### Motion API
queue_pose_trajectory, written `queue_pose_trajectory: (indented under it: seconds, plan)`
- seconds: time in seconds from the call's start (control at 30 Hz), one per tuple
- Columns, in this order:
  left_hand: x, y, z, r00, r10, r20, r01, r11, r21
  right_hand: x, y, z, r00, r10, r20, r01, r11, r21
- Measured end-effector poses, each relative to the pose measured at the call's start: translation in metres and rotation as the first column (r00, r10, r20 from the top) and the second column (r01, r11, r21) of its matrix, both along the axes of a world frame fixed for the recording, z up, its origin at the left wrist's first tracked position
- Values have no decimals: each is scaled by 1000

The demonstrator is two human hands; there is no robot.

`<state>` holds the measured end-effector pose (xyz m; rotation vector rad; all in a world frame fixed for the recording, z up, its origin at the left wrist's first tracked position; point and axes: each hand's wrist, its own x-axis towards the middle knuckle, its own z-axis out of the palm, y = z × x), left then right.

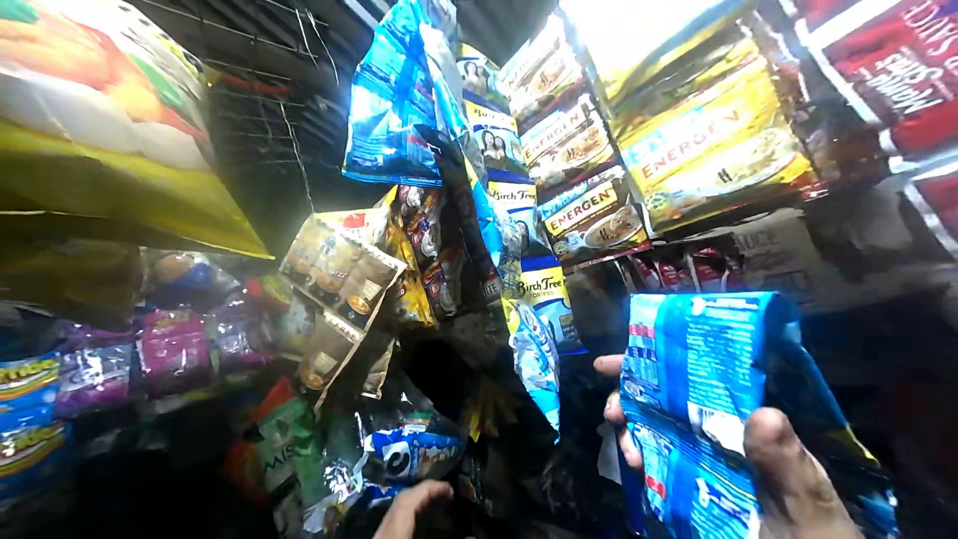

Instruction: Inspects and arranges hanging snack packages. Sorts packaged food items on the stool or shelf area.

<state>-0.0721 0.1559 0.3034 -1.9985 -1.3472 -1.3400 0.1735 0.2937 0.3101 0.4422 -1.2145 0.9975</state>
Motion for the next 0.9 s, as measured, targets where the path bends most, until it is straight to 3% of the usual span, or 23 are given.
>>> queue_pose_trajectory:
  seconds: [0.13,0.3,0.43,0.57,0.7,0.77,0.9]
  plan:
    - [13,2,60,985,130,-114,-100,967,234,3,-8,24,995,-73,-61,72,997,-18]
    - [32,8,144,952,264,-155,-139,825,548,4,-10,62,963,-237,-130,245,968,46]
    - [56,8,193,922,368,-120,-232,774,589,2,-9,89,915,-375,-146,385,922,43]
    - [74,15,220,880,448,-159,-266,741,617,-1,-8,107,846,-515,-138,520,854,-2]
    - [90,25,250,780,602,-172,-309,609,731,-2,-3,121,764,-615,-195,626,780,-8]
    - [97,32,271,757,645,-105,-350,536,768,-1,1,129,727,-649,-225,664,747,-9]
    - [122,36,300,776,630,26,-549,655,519,7,0,144,775,-606,-178,612,790,-26]
